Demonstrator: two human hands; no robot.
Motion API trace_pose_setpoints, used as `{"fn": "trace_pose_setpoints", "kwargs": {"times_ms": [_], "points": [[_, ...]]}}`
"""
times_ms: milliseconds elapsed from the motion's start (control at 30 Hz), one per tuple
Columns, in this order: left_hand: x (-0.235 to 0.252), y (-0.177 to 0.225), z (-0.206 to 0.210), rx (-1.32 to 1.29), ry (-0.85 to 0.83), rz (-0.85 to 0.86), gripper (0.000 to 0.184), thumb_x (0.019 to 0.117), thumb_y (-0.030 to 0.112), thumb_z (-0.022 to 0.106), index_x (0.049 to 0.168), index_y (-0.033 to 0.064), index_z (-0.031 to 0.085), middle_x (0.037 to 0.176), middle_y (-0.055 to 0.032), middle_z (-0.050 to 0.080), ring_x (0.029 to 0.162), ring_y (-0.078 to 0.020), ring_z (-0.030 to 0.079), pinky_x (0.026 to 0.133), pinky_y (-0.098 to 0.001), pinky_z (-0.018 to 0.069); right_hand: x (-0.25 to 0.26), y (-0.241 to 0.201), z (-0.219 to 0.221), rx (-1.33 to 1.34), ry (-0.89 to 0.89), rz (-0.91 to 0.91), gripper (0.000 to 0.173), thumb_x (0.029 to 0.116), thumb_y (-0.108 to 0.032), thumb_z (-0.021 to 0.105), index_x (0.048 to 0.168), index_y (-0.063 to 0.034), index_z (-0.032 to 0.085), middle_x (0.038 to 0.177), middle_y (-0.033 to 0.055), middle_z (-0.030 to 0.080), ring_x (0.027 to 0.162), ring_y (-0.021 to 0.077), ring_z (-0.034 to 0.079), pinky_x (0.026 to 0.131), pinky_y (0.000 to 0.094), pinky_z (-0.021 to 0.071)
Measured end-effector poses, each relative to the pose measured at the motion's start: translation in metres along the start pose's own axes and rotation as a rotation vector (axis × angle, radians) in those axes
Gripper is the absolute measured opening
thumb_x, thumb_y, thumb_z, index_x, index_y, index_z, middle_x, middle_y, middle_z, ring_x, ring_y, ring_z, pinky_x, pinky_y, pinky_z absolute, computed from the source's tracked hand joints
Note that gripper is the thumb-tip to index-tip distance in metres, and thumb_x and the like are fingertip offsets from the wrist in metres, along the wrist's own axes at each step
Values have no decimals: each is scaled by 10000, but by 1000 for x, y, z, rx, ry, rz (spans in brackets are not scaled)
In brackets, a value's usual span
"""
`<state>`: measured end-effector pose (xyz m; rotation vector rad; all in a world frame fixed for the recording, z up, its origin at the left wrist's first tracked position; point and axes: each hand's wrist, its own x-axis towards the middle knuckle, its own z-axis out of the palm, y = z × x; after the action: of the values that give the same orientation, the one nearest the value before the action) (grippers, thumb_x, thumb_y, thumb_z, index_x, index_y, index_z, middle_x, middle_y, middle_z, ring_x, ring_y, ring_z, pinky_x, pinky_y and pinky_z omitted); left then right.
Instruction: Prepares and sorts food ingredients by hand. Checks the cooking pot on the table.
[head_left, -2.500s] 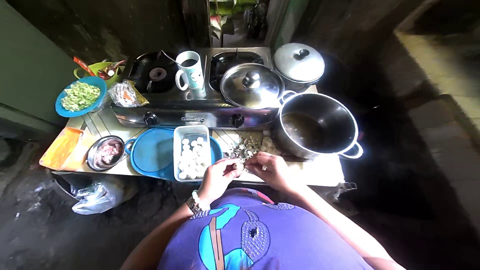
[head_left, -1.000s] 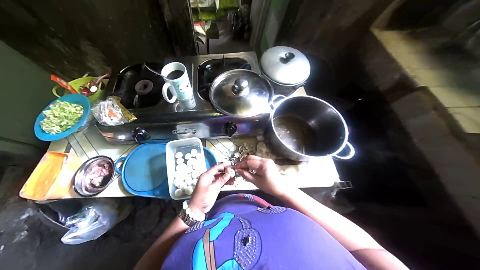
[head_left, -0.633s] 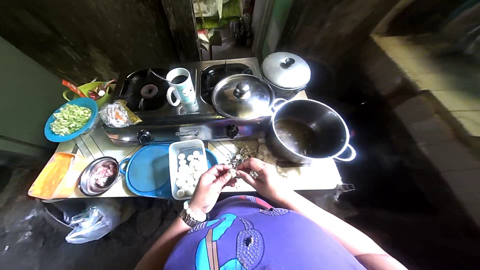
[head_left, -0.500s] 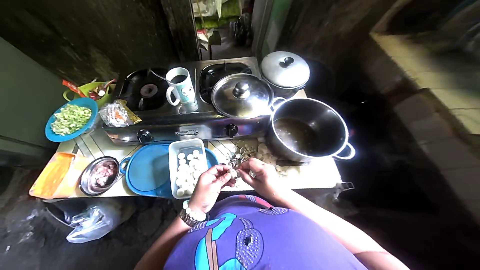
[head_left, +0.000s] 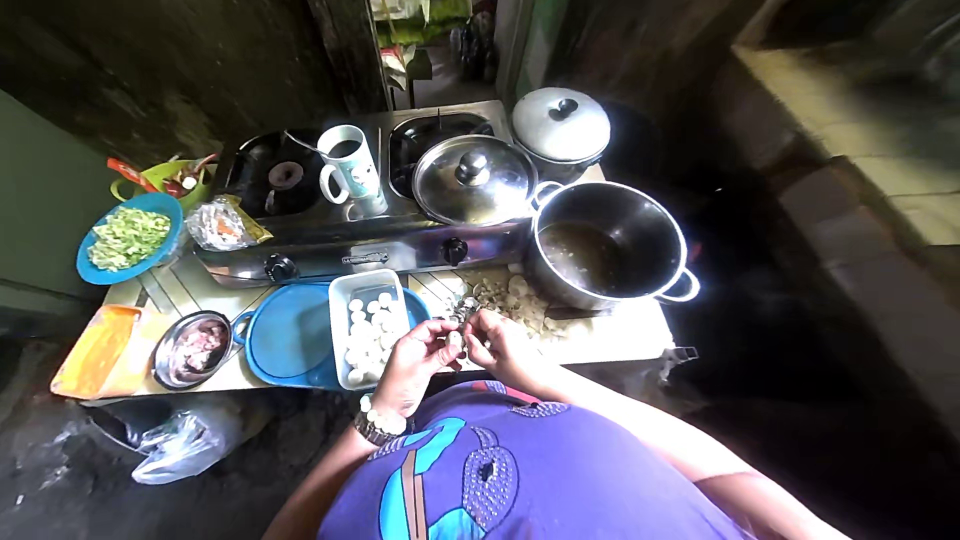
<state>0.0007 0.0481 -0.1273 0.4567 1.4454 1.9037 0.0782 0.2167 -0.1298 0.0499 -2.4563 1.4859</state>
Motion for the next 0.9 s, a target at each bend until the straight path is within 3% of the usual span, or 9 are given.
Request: {"fn": "trace_pose_setpoints", "kwargs": {"times_ms": [167, 267, 367, 433, 533, 600, 733, 900], "points": [[2, -3, -1, 3, -12, -12, 205, 940, -7, 652, 1144, -22, 643, 997, -40, 728, 838, -129, 716, 767, -299, 615, 0, 6, 0, -8, 14, 63, 191, 952, -91, 546, 956, 71, 646, 839, 136, 629, 730, 93, 578, 678, 200, 475], [2, -3, -3, -15, -34, -22, 193, 942, -20, 641, 1134, -33, 652, 1013, -59, 725, 812, -125, 710, 768, -290, 615, 5, 15, -7, -67, 36, 211, 216, 964, -94, 529, 992, 76, 660, 860, 151, 644, 756, 141, 596, 707, 267, 493], [2, -2, -4, -34, -17, -42, 209, 943, -34, 633, 1150, -41, 655, 1008, -53, 725, 817, -118, 705, 772, -279, 608, 13, 25, -21, -200, -61, 375, 255, 1005, -97, 539, 1145, 66, 678, 1072, 212, 691, 936, 244, 674, 867, 354, 536], [2, -3, -3, -41, 17, -51, 287, 890, -68, 658, 1176, -49, 640, 1052, -50, 714, 823, -102, 695, 763, -262, 602, 13, 24, -26, -209, -115, 340, 286, 1013, -103, 563, 1236, 44, 667, 1206, 222, 669, 1017, 252, 684, 917, 345, 547], [3, -3, -2, -35, 57, -66, 371, 832, -95, 700, 1194, -57, 633, 1106, -67, 710, 850, -104, 701, 773, -261, 604, 7, 17, -23, -75, -25, 40, 264, 1004, -220, 637, 1089, 8, 738, 1084, 165, 712, 903, 140, 683, 824, 235, 554], [3, -3, 0, -1, 62, -65, 369, 841, -100, 688, 1205, -63, 637, 1114, -70, 711, 831, -94, 692, 751, -249, 596, 5, 12, -18, -2, 4, -87, 236, 985, -210, 665, 1010, 4, 761, 990, 133, 726, 852, 80, 672, 790, 183, 544], [3, -4, -1, 94, 46, -38, 392, 845, -91, 689, 1232, -72, 631, 1132, -64, 704, 800, -85, 690, 716, -245, 599, 5, 8, -14, -63, 36, -144, 168, 942, -120, 661, 932, 19, 755, 915, 140, 723, 798, 92, 665, 757, 178, 529], [3, -3, 0, 52, 24, -32, 315, 892, -66, 661, 1203, -42, 615, 1049, -48, 721, 807, -116, 708, 731, -282, 613, 4, 3, -9, -155, 20, -49, 154, 915, -91, 614, 908, 48, 678, 889, 179, 661, 761, 172, 635, 701, 242, 522]]}}
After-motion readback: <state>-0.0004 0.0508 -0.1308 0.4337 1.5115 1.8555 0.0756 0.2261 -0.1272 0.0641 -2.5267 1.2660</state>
